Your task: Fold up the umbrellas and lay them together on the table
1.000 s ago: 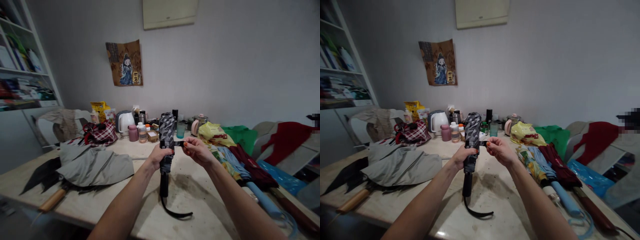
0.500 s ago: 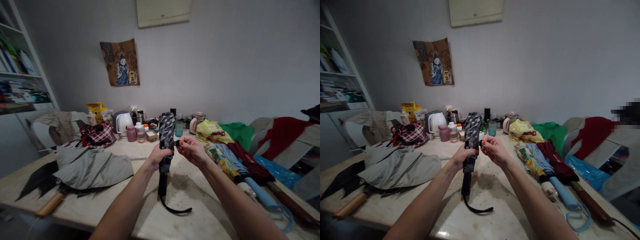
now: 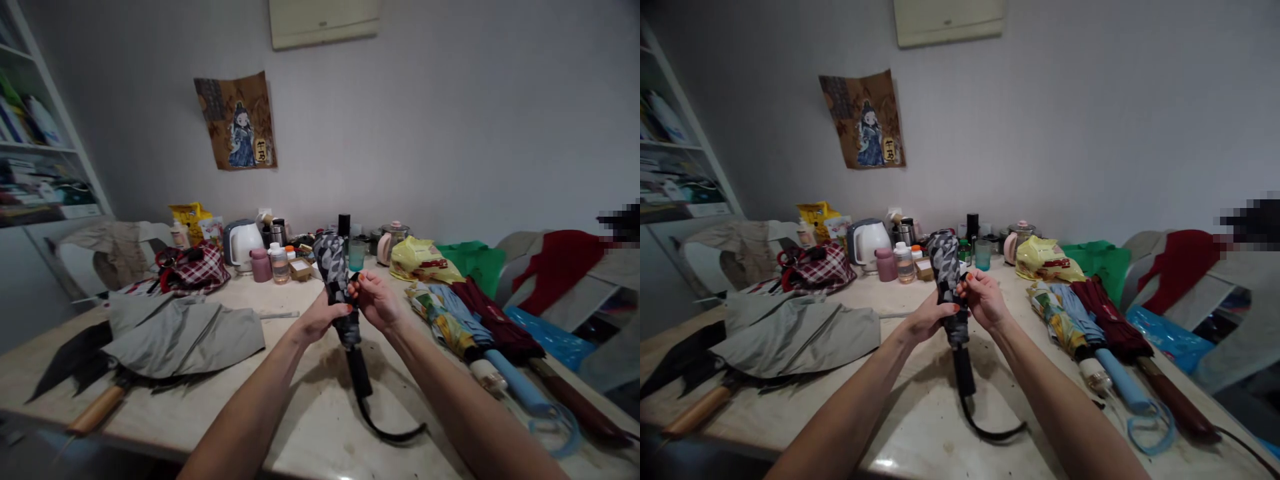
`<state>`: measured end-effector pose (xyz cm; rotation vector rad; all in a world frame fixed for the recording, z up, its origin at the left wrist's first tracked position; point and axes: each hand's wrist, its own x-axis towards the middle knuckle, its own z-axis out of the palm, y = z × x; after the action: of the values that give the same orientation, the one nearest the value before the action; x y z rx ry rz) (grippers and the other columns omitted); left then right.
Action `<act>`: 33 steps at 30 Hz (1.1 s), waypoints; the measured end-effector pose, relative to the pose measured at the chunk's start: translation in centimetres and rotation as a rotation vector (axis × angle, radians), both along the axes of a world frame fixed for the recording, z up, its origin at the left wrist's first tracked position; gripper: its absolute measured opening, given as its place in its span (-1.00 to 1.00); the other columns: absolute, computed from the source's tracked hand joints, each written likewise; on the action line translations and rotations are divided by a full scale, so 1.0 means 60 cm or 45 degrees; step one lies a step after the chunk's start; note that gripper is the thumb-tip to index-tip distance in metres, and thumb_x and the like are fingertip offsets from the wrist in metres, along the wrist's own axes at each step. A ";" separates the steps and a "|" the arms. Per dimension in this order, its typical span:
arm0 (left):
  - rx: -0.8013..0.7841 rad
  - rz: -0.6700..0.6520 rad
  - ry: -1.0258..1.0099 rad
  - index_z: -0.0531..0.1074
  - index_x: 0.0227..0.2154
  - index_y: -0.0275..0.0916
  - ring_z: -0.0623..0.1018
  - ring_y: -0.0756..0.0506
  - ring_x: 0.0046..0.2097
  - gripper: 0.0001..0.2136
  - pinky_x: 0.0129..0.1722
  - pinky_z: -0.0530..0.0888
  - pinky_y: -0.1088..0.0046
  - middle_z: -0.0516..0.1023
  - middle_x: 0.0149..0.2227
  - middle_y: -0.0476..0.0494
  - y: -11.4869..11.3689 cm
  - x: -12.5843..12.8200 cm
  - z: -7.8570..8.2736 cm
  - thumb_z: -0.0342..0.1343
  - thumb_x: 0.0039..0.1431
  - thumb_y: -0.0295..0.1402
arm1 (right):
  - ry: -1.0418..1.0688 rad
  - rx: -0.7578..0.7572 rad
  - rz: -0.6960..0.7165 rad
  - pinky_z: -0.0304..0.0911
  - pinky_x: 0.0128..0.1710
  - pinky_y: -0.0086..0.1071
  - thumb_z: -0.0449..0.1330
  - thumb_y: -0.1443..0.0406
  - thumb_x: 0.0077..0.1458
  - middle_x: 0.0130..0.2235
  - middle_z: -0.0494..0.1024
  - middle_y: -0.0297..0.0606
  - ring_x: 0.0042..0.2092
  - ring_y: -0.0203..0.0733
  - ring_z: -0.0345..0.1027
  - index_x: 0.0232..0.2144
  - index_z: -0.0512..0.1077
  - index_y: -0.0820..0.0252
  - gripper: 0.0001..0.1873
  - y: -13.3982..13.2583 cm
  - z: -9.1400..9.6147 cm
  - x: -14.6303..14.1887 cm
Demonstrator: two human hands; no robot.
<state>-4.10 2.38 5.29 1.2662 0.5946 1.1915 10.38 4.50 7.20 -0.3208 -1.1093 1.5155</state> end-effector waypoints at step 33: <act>-0.045 0.160 0.124 0.41 -0.46 -0.28 0.38 0.04 -0.54 -0.73 -0.54 0.31 0.53 0.46 -0.56 -0.05 0.001 -0.033 0.019 0.20 -0.34 -0.33 | -0.179 0.065 0.061 -0.08 -0.60 -0.57 0.49 0.17 -0.19 -0.62 0.37 -0.35 -0.52 -0.37 0.27 -0.55 0.36 0.24 -0.61 -0.036 0.041 0.021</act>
<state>-6.09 2.41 6.43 1.2774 0.7734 1.2221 11.64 2.33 9.64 -0.3725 -1.2726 1.5224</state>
